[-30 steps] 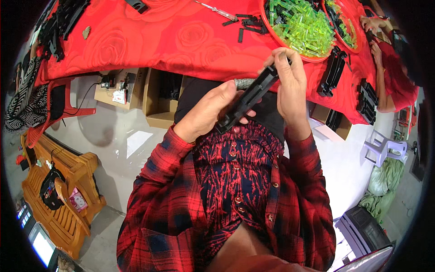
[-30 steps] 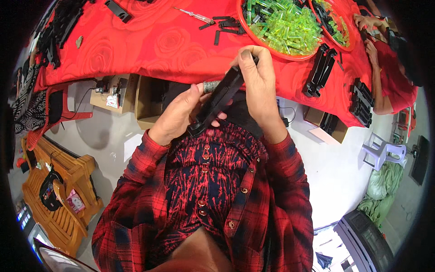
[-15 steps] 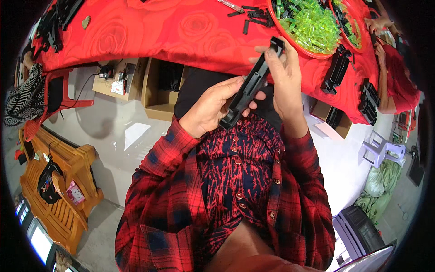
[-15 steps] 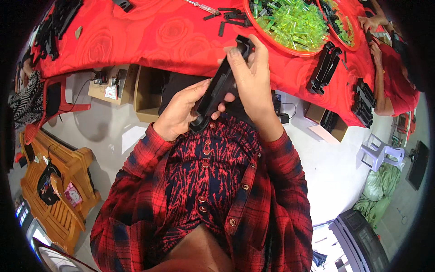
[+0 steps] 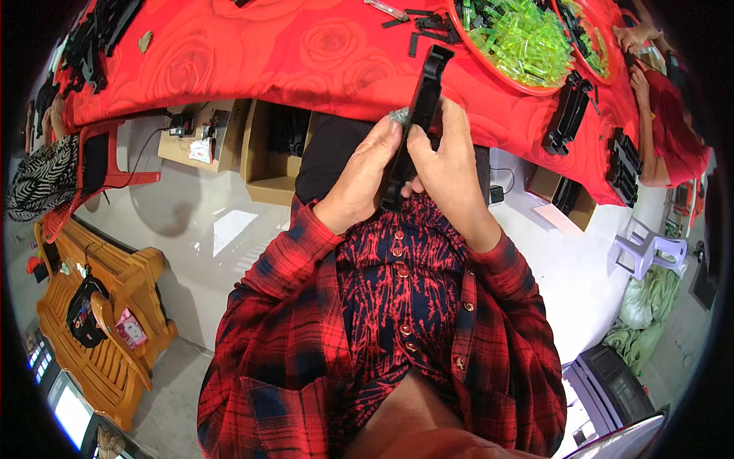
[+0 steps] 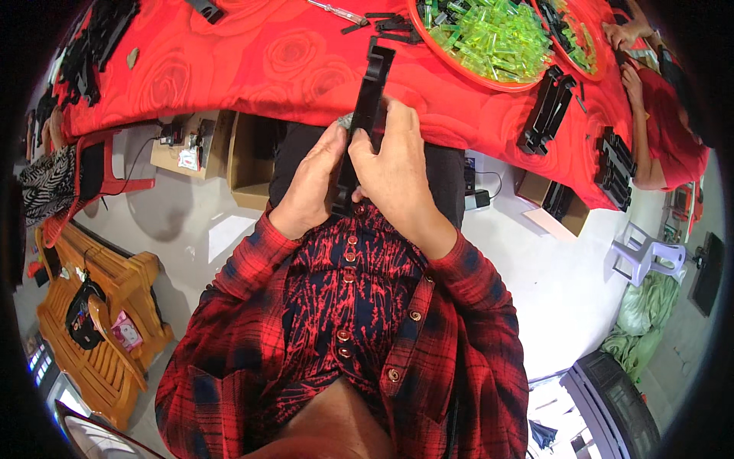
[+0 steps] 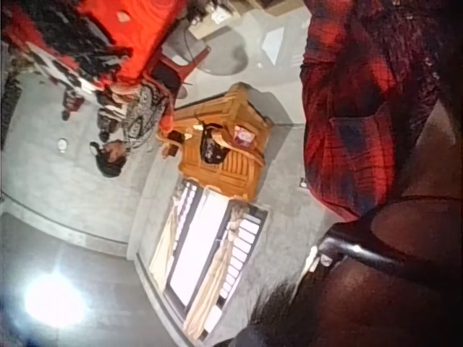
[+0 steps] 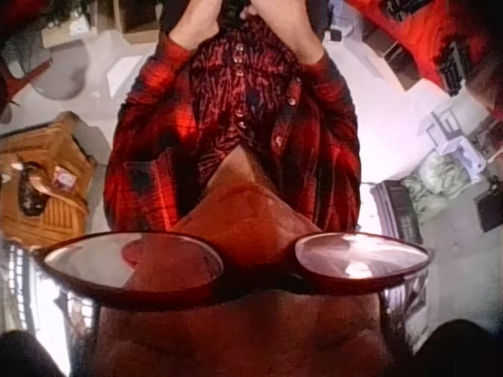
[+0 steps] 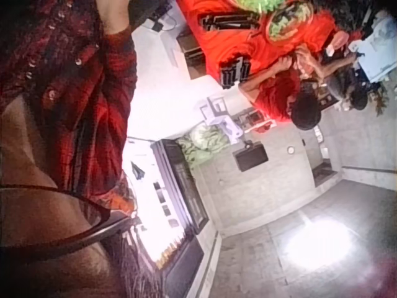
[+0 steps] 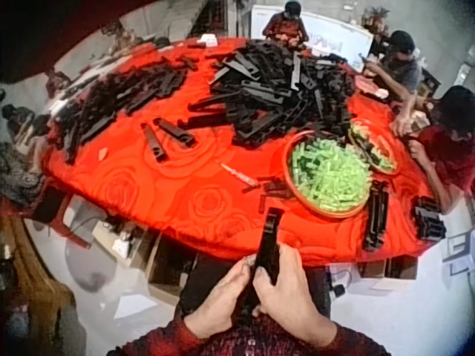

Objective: The person assembles plastic components by fitting small inserts into black frames by hand and positioning parts using a small screwdriver.

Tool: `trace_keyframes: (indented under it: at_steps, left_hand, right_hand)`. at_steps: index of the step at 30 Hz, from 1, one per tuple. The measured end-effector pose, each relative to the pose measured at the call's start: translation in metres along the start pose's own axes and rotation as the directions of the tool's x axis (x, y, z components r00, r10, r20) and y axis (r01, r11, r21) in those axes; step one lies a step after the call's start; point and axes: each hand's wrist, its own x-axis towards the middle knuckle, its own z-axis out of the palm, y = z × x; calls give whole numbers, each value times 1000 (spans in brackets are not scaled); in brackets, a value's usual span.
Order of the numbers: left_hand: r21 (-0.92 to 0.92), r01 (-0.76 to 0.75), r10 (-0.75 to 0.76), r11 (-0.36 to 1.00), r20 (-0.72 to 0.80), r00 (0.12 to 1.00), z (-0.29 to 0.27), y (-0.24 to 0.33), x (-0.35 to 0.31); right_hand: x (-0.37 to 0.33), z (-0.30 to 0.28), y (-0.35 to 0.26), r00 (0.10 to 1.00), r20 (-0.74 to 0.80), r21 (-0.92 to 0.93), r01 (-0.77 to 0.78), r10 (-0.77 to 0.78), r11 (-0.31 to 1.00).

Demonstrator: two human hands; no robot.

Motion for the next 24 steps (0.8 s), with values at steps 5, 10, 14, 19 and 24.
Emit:
trace_keyframes:
  at_steps: [5,10,14,19,24]
  left_hand:
    - [93,-80,80,992,-4,997,2,-9,2]
    - [215,-153,188,965,-156,970,6,-13,1]
    - [276,-219,260,936,-118,958,5,-14,-1]
    - [391,-310,375,866,-100,922,4,-15,-3]
    - [571,-417,525,707,-27,851,-3,-22,2]
  right_hand:
    - [-2,8,-7,983,70,246,-184,172,952]
    - [1,14,-5,978,73,272,-207,194,940]
    - [3,25,12,995,57,158,-84,76,984]
    - [2,30,24,996,-9,71,84,-84,994]
    - [6,38,32,958,-97,26,274,-270,961]
